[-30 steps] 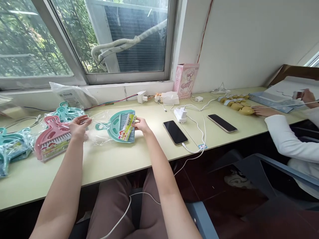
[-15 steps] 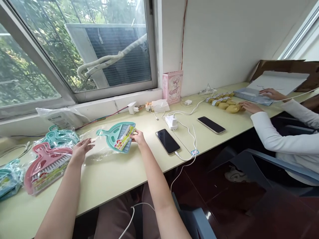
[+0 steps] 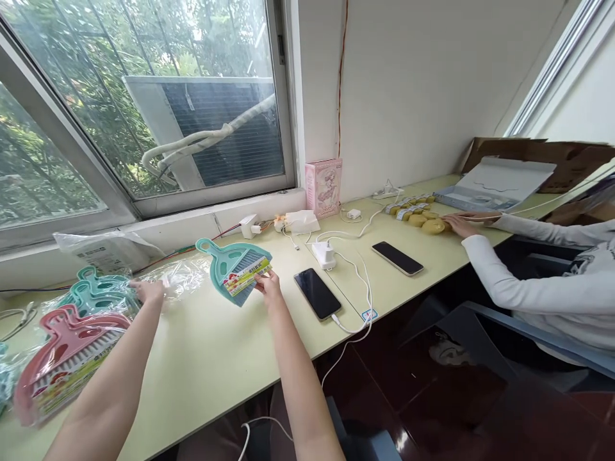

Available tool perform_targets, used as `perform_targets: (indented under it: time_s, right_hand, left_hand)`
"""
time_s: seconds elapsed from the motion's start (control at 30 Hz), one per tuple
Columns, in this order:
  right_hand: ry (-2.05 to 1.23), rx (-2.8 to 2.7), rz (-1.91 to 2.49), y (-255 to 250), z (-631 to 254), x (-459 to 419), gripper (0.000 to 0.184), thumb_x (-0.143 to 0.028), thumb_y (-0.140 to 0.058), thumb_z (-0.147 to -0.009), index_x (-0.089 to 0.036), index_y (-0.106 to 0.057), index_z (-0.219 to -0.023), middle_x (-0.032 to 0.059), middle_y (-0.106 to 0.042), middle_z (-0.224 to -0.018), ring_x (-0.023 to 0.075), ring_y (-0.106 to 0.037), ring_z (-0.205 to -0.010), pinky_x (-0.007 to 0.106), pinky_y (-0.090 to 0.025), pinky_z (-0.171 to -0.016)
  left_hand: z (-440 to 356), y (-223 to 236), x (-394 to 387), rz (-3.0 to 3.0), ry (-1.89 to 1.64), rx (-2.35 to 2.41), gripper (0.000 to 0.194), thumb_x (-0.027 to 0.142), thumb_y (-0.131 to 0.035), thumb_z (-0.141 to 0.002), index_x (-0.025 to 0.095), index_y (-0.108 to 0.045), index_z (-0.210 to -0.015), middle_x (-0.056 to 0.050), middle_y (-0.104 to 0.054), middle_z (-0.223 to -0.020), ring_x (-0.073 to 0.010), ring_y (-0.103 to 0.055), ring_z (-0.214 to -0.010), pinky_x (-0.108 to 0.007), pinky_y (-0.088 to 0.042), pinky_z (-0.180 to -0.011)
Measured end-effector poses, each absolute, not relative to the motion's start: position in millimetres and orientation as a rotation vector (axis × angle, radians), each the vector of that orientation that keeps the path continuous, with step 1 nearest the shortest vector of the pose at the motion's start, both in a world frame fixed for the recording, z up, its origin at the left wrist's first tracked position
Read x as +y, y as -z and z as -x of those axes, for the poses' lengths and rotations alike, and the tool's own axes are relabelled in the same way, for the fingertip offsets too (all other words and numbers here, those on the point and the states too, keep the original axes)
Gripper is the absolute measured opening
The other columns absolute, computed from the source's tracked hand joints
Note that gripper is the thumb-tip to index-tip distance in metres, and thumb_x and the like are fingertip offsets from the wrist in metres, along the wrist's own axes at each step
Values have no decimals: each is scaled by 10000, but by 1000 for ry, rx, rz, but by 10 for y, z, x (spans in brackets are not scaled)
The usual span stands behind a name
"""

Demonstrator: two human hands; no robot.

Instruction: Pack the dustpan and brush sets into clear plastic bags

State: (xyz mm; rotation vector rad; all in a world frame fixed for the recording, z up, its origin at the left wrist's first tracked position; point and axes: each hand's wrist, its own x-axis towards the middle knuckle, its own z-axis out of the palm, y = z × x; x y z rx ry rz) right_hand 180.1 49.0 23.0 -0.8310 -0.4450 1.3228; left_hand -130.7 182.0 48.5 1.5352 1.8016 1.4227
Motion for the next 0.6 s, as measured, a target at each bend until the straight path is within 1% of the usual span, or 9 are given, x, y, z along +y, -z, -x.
perform_targets:
  time_s: [0.07,0.13,0.17,0.23,0.3,0.33,0.43,0.5,0.6]
  right_hand:
    - [-1324,-446,839,-216,-1741,488,364,-116,-786,-648,-191,-616,-960,26,-726,-783,197,-735,-772,337,-627,-767]
    - [-1322,-449,852,-200,-1667,482,349,-106,-760,-651,-190,-612,-957,24,-727,-783,194,-733,-768,335,-627,-763]
    - [-1320,-448,856,-191,-1630,478,340,-101,-742,-657,-191,-610,-957,21,-728,-780,192,-732,-766,334,-627,-764]
    - [-1312,-448,866,-170,-1571,470,322,-94,-710,-668,-197,-607,-956,13,-730,-778,190,-733,-773,334,-627,-771]
    - [-1302,-452,899,-147,-1539,469,308,-85,-696,-673,-203,-607,-942,8,-734,-786,193,-736,-787,333,-625,-778]
    - [-1301,-456,926,-134,-1532,475,296,-79,-691,-676,-203,-607,-930,7,-735,-786,195,-737,-786,333,-624,-777]
    - [-1336,-488,1021,-95,-1550,522,212,-78,-659,-713,-192,-609,-885,14,-732,-764,204,-737,-752,341,-622,-754]
    - [-1301,-521,1113,-69,-1594,563,135,-97,-630,-756,-184,-616,-858,22,-730,-765,204,-734,-742,337,-619,-729]
    - [-1038,-587,1383,-44,-1710,589,79,-151,-584,-836,-181,-648,-872,50,-738,-845,206,-727,-797,313,-602,-683]
  left_hand:
    - [1132,-463,1717,-1460,-1603,1963,416,251,-561,-809,167,-381,-1174,-229,-494,-1335,-391,-241,-1482,-665,-201,-1128]
    - [890,-438,1565,-1627,-1721,1904,555,393,-573,-851,143,-389,-1311,-252,-368,-1514,-356,-166,-1529,-588,-199,-1190]
    - [754,-414,1472,-1646,-1675,1742,549,482,-529,-883,157,-431,-1314,-234,-413,-1505,-336,-243,-1513,-546,-245,-1192]
    - [494,-327,1272,-1455,-1376,1383,618,685,-398,-899,207,-523,-1270,-183,-618,-1305,-323,-494,-1368,-497,-411,-1104]
    - [304,-195,1088,-1278,-1080,1168,672,771,-433,-847,233,-590,-1218,-152,-704,-1131,-327,-627,-1211,-463,-511,-996]
    - [249,-125,1015,-1188,-1038,1143,645,762,-509,-819,244,-607,-1192,-130,-724,-1064,-316,-672,-1129,-436,-542,-947]
    - [241,42,916,-1044,-1054,1113,557,611,-713,-759,262,-615,-1181,-74,-743,-994,-278,-719,-991,-388,-582,-855]
    - [320,87,940,-980,-1099,1134,516,571,-712,-777,253,-620,-1173,-72,-748,-984,-275,-726,-965,-391,-593,-828]
    - [451,73,1019,-928,-1145,1188,497,592,-641,-822,239,-631,-1172,-94,-752,-990,-291,-725,-974,-412,-599,-820]
